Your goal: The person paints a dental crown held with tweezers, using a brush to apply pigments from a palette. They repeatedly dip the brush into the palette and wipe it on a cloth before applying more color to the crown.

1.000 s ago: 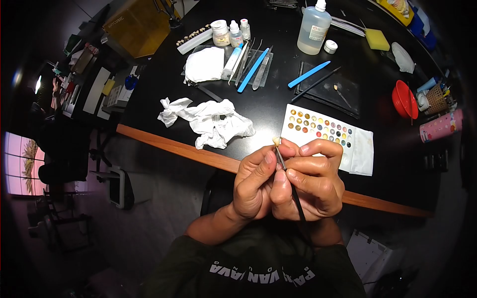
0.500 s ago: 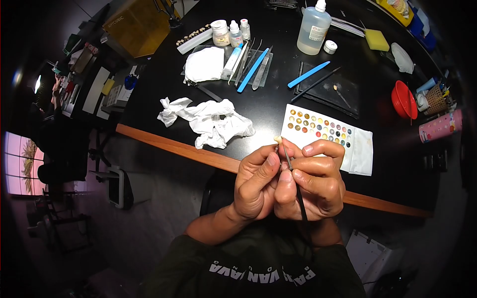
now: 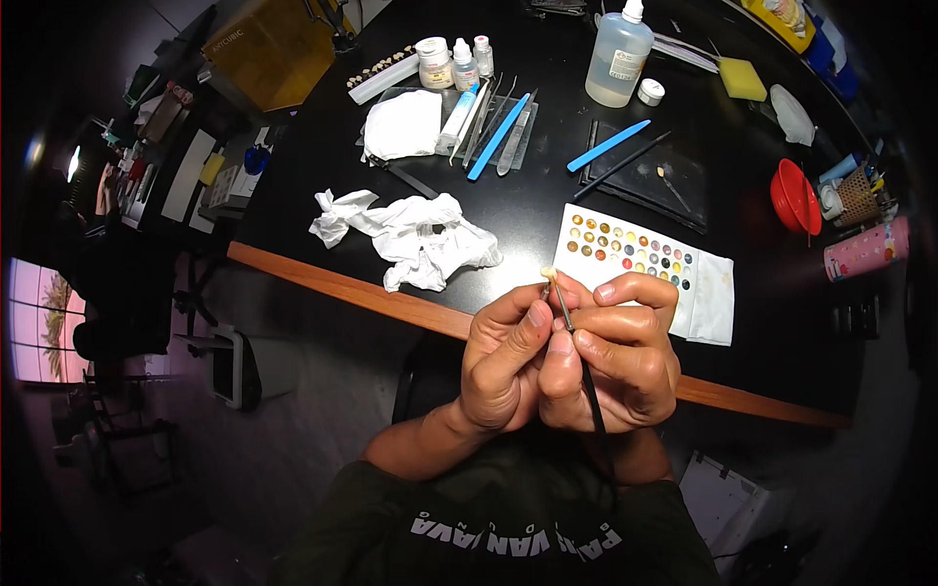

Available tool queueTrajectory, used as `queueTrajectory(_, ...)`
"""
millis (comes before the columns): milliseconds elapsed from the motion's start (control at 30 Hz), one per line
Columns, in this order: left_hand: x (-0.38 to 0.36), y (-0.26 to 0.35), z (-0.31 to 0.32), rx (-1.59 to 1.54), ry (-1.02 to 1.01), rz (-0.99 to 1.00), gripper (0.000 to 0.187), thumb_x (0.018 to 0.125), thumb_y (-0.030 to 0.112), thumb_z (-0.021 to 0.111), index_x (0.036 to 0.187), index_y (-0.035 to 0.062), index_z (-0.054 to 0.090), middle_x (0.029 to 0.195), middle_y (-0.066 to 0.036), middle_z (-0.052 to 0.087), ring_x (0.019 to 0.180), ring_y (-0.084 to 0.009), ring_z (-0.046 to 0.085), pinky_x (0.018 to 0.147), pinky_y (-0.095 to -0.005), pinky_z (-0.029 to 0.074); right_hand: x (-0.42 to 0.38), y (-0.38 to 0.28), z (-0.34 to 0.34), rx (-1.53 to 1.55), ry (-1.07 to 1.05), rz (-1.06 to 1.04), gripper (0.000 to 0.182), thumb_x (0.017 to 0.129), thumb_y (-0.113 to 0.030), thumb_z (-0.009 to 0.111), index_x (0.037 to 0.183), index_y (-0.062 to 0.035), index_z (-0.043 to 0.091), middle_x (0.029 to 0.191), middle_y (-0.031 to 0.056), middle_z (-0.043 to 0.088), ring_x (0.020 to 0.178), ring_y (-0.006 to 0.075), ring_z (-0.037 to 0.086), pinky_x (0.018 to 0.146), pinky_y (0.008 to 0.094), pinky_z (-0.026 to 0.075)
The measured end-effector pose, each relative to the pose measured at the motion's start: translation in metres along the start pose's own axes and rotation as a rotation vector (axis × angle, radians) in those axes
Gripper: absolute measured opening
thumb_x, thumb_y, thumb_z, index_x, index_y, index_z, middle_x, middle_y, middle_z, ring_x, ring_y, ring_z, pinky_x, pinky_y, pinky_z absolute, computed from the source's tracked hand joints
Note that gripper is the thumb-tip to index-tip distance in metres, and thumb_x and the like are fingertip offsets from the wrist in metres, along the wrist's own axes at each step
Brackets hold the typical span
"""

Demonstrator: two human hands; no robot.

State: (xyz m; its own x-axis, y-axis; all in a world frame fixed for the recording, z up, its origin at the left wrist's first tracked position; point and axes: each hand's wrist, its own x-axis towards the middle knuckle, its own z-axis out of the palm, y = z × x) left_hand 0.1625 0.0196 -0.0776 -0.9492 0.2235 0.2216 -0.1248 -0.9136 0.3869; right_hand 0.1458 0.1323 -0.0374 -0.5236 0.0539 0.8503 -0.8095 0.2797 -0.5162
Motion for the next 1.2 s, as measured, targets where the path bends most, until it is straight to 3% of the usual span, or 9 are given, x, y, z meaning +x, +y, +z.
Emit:
queueTrajectory(367, -0.003, 0.000, 0.000, -0.005, 0.038, -0.013, 0.029, 0.112, 0.013, 0.052, 0.132, -0.0045, 0.066, 0.122, -0.013, 0.070, 0.111, -0.0138, 0.065, 0.100, -0.0274, 0.052, -0.003, 0.000, -0.005, -0.003, -0.022, -0.013, 0.028, 0.076, 0.007, 0.078, 0.097, -0.0046, 0.063, 0.088, 0.0084, 0.068, 0.096, 0.0271, 0.062, 0.078, 0.0373, 0.069)
queueTrajectory(667, -0.003, 0.000, 0.006, 0.035, 0.120, -0.016, 0.029, 0.111, 0.011, 0.053, 0.132, -0.0045, 0.067, 0.119, -0.012, 0.072, 0.106, -0.0131, 0.068, 0.097, -0.0256, 0.055, -0.004, 0.003, -0.004, -0.028, -0.016, -0.015, 0.029, 0.075, 0.006, 0.079, 0.097, -0.0074, 0.065, 0.086, 0.0054, 0.069, 0.093, 0.0261, 0.063, 0.078, 0.0340, 0.058)
queueTrajectory(1200, -0.003, 0.001, 0.006, 0.041, 0.082, -0.010, 0.030, 0.112, 0.013, 0.053, 0.131, -0.0059, 0.065, 0.121, -0.014, 0.070, 0.108, -0.0130, 0.065, 0.098, -0.0259, 0.052, -0.004, 0.002, -0.003, -0.010, -0.008, -0.008, 0.030, 0.075, 0.006, 0.080, 0.098, -0.0071, 0.066, 0.086, 0.0053, 0.070, 0.094, 0.0257, 0.061, 0.076, 0.0338, 0.060)
